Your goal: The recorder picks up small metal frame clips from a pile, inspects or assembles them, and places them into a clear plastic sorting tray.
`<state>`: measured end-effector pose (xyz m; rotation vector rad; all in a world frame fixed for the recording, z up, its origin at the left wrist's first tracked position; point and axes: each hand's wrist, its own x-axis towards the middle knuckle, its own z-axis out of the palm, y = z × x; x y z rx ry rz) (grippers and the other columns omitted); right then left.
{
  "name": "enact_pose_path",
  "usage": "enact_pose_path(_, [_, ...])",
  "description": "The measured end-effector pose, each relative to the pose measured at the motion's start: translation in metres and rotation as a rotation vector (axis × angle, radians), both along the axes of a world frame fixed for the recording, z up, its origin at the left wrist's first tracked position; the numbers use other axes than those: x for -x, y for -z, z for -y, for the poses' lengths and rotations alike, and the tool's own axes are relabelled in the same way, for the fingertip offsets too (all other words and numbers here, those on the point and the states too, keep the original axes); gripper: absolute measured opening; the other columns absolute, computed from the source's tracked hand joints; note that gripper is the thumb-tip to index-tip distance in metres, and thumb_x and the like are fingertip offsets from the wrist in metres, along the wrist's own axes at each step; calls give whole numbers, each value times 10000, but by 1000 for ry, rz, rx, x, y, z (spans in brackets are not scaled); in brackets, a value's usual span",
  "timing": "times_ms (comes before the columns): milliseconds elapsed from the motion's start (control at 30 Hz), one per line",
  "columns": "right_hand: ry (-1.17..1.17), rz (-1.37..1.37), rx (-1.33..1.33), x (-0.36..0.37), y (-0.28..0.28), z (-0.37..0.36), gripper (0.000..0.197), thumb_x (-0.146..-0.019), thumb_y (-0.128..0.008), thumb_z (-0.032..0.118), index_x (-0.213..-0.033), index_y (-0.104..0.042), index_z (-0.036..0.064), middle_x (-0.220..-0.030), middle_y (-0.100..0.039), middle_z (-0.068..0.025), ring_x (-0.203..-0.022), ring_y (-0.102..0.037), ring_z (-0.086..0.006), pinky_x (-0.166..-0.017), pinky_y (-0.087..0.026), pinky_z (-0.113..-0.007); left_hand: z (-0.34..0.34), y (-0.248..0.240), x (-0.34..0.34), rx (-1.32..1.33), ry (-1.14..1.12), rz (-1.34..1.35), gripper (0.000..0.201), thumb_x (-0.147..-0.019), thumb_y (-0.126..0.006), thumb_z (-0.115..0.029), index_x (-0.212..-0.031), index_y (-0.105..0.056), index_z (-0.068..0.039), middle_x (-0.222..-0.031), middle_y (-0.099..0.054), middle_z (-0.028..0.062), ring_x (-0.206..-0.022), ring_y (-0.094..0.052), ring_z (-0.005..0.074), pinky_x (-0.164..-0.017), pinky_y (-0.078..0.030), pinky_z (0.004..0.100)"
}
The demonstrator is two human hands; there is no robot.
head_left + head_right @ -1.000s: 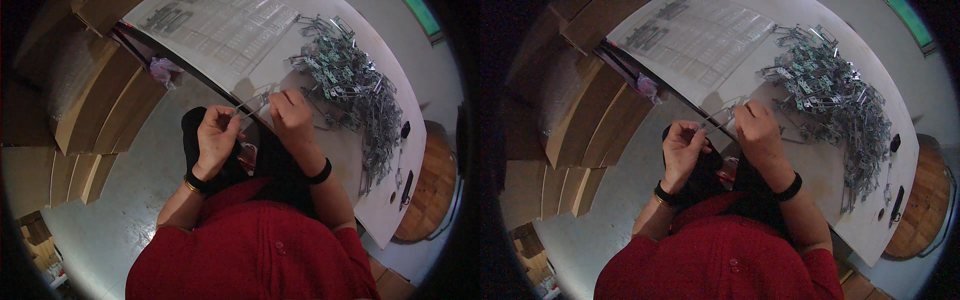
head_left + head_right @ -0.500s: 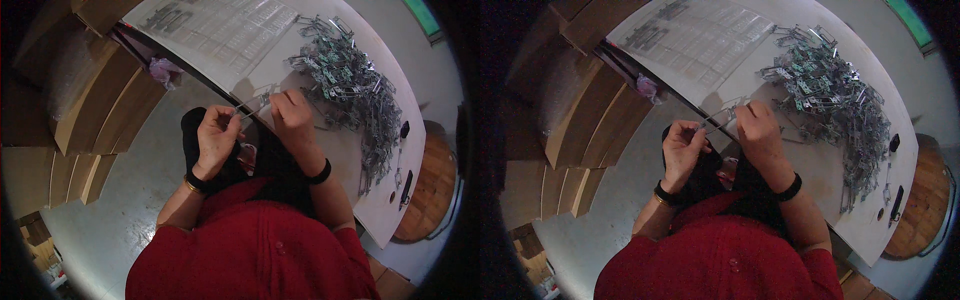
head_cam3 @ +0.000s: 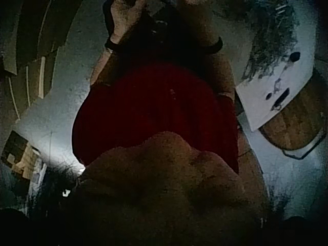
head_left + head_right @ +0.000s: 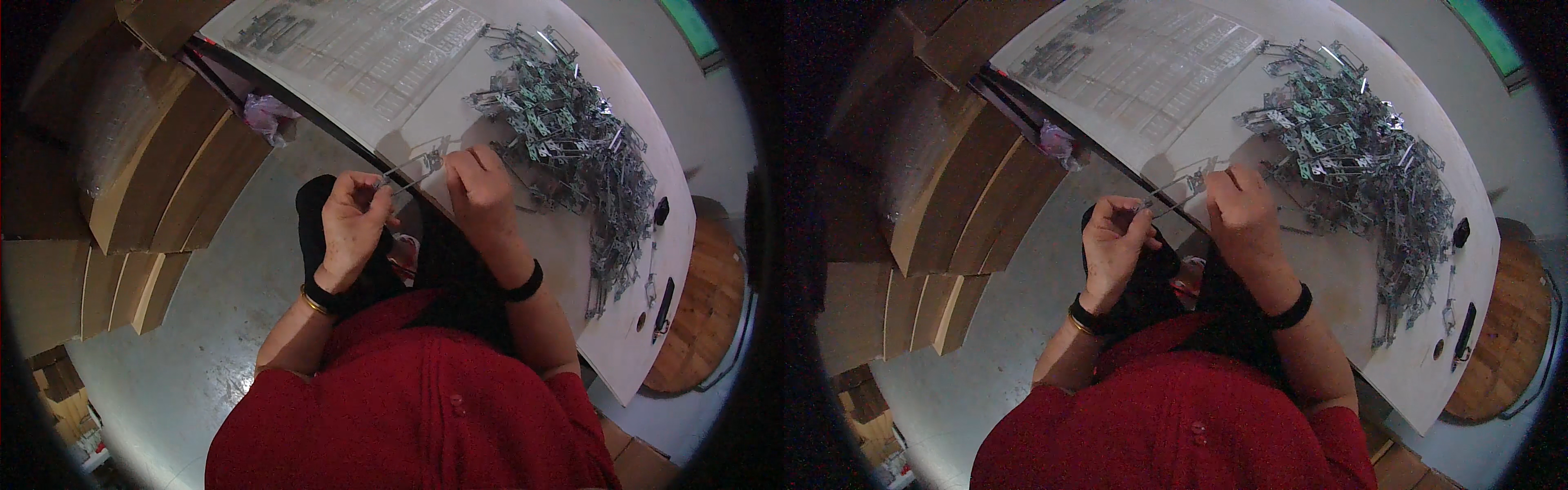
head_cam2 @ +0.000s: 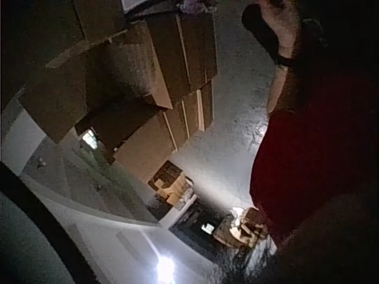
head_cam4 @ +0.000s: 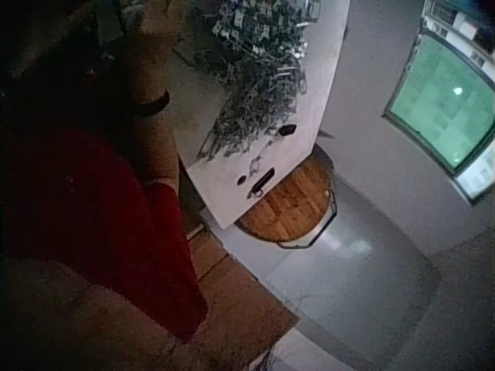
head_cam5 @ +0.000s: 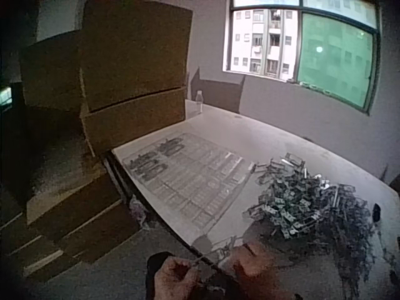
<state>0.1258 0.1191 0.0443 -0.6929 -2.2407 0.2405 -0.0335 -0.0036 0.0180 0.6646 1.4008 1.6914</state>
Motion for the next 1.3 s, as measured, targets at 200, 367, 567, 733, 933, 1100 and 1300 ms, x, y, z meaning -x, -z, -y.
enact_pose_path(200, [-4,27,-18,0,-2,0,114,-811,-653,-15,-913,-629,30,-840,-557,-167,-809,-597,-386,-693,-505,-476,0,2,0,11,-2,6,165,-975,-668,1,-1110,-575,-7,-922,-642,62,-734,-658,118,-595,-603,275])
enact_pose_path(367, [-13,34,-53,1,-3,0,117,-800,-651,-16,-908,-622,16,-833,-553,-161,-809,-598,-382,-704,-507,-473,0,1,0,26,-8,-19,166,-976,-670,-3,-1110,-572,-5,-896,-644,61,-736,-661,121,-592,-603,275])
enact_pose_path(567, [-44,26,-71,2,-7,2,112,-794,-641,-15,-897,-606,9,-830,-547,-162,-804,-590,-382,-726,-509,-462,1,-4,-1,48,-3,-27,161,-980,-661,-11,-1100,-555,-7,-874,-638,41,-697,-635,99,-580,-576,264])
enact_pose_path(733, [-26,49,-69,0,-7,2,80,-806,-630,5,-873,-589,16,-812,-534,-159,-823,-588,-375,-724,-507,-462,0,-2,-2,34,-4,-31,158,-980,-660,-14,-1102,-559,-9,-875,-639,39,-690,-640,101,-571,-567,258])
enact_pose_path(933, [-42,46,-93,2,-10,2,113,-783,-637,-4,-879,-579,13,-813,-527,-146,-812,-577,-356,-728,-505,-449,0,0,1,53,5,-53,166,-973,-672,1,-1109,-579,-12,-883,-646,64,-731,-663,125,-587,-604,276])
enact_pose_path(1100, [-73,20,-119,4,-14,3,110,-787,-636,-14,-880,-584,12,-811,-522,-142,-804,-568,-350,-726,-502,-449,0,-1,0,37,10,-27,166,-974,-672,-4,-1110,-577,-8,-883,-647,62,-725,-663,121,-584,-602,275])
enact_pose_path(1300, [-55,39,-38,1,-9,2,111,-790,-631,-15,-892,-594,10,-814,-530,-151,-814,-576,-365,-729,-499,-464,-1,-1,-2,21,5,-23,148,-976,-664,-22,-1086,-565,-16,-879,-634,31,-707,-621,81,-571,-576,248])
